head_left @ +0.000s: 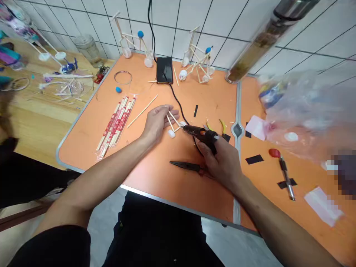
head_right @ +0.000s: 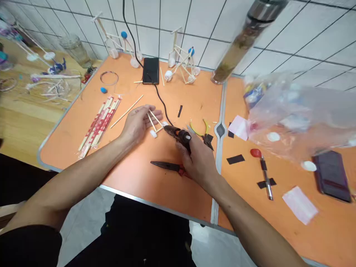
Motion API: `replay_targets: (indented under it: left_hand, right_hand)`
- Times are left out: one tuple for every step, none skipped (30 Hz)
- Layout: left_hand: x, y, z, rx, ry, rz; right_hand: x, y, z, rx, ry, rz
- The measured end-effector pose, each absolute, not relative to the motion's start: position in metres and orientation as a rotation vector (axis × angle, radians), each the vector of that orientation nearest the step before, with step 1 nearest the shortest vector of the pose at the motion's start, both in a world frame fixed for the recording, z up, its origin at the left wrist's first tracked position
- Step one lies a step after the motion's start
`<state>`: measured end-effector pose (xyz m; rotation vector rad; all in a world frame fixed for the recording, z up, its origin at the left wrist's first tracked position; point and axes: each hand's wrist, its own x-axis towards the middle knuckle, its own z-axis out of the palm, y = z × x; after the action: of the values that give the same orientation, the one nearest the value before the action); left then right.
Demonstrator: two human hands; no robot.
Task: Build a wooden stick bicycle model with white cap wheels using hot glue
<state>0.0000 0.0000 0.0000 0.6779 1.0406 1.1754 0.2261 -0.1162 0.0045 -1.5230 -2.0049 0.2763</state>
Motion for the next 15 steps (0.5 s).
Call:
replay_targets:
  left_hand:
    - [-0.0002,0.0003,-0.0001,0.678,1.045,1.170]
    - [-0.0004,0.0005,-0.0001,0.679,1.049,1.166]
    - [-0.0005,0.0007,0.0000,0.679,1.053,1.161]
    - [-0.0007,0.0008,0.0002,0.678,1.057,1.158]
    - [-0.0009,0.0008,0.0005,0.677,1.061,1.154]
    - [-0.0010,0.0008,0.0008,0.676,1.065,1.151]
    - [-0.0011,0.0007,0.0012,0.676,1.067,1.149]
    - [-0.0012,0.0007,0.0015,0.675,1.070,1.148]
    - [-0.0013,0.0006,0.0017,0.675,1.072,1.147]
    - [-0.0013,0.0006,0.0018,0.674,1.075,1.146]
    - [-0.0013,0.0007,0.0018,0.675,1.077,1.146]
    - [-0.0013,0.0007,0.0017,0.676,1.079,1.144]
    - [-0.0012,0.0008,0.0016,0.677,1.080,1.144]
    - [-0.0012,0.0009,0.0015,0.678,1.081,1.144]
    - [-0.0011,0.0009,0.0015,0.679,1.081,1.143]
  right_hand:
    - [0.2264,-0.1164,0.0036,-1.527,-2.001,0.272]
    - [0.2266,-0.1165,0.0027,-1.533,-1.996,0.270]
    - [0.2267,-0.1167,0.0021,-1.541,-1.990,0.273]
    - [0.2265,-0.1170,0.0018,-1.551,-1.985,0.279]
    - [0.2262,-0.1172,0.0017,-1.563,-1.978,0.289]
    - [0.2257,-0.1175,0.0020,-1.578,-1.970,0.304]
    - [0.2251,-0.1178,0.0024,-1.593,-1.962,0.319]
    - [0.2244,-0.1180,0.0030,-1.605,-1.956,0.335]
    - [0.2238,-0.1182,0.0036,-1.614,-1.950,0.351]
    - [0.2233,-0.1183,0.0040,-1.619,-1.946,0.362]
    - [0.2229,-0.1183,0.0043,-1.621,-1.942,0.370]
    - [0.2227,-0.1183,0.0044,-1.622,-1.941,0.375]
    - [0.2227,-0.1183,0.0042,-1.623,-1.940,0.378]
    - [0.2227,-0.1183,0.0039,-1.625,-1.939,0.382]
    - [0.2229,-0.1182,0.0034,-1.625,-1.937,0.383]
